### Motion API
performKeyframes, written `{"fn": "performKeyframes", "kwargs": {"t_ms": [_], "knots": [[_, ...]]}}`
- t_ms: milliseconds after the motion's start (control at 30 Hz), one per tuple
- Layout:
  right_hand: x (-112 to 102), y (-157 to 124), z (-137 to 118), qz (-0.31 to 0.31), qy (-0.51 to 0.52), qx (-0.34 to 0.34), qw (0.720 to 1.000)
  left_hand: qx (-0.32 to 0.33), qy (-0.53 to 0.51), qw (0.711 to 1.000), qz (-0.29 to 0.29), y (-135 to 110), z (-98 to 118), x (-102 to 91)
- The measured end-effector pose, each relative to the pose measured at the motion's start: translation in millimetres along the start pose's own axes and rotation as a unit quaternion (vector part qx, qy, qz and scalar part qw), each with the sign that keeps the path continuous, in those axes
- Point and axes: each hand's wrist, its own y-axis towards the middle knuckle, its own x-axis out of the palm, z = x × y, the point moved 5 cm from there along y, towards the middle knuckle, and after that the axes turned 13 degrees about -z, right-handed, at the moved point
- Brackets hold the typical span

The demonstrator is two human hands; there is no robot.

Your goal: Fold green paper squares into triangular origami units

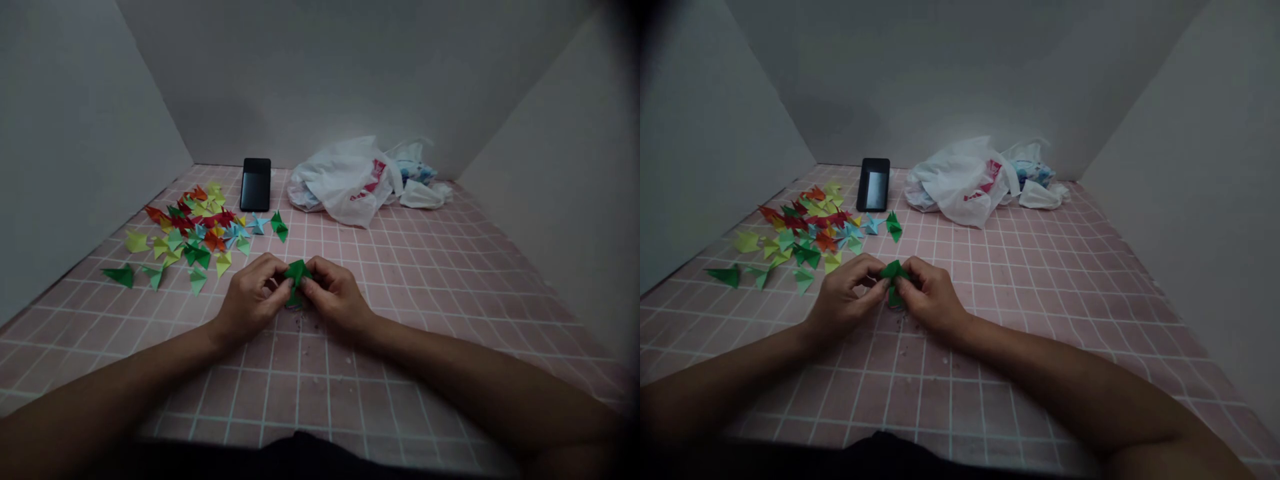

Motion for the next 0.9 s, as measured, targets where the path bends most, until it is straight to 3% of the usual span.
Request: {"fn": "performKeyframes", "kwargs": {"t_ms": [133, 367, 600, 900], "knots": [[-0.5, 0.4, -4.2, 0.008, -0.045, -0.003, 0.999, -0.003, -0.056, 0.998, -0.029, 1.5, 3.4, 1.4], [1.9, -0.1, -7.4, -0.029, -0.053, -0.021, 0.998, -0.073, -0.123, 0.989, -0.025, -1.6, -2.9, 1.7], [1.2, -1.8, -8.6, -0.026, -0.115, -0.046, 0.992, -0.075, -0.129, 0.989, -0.015, -1.3, -3.2, 1.5], [2.2, -1.1, -11.6, -0.053, -0.049, -0.044, 0.996, -0.037, -0.093, 0.995, -0.008, 1.7, 1.0, -0.9]]}}
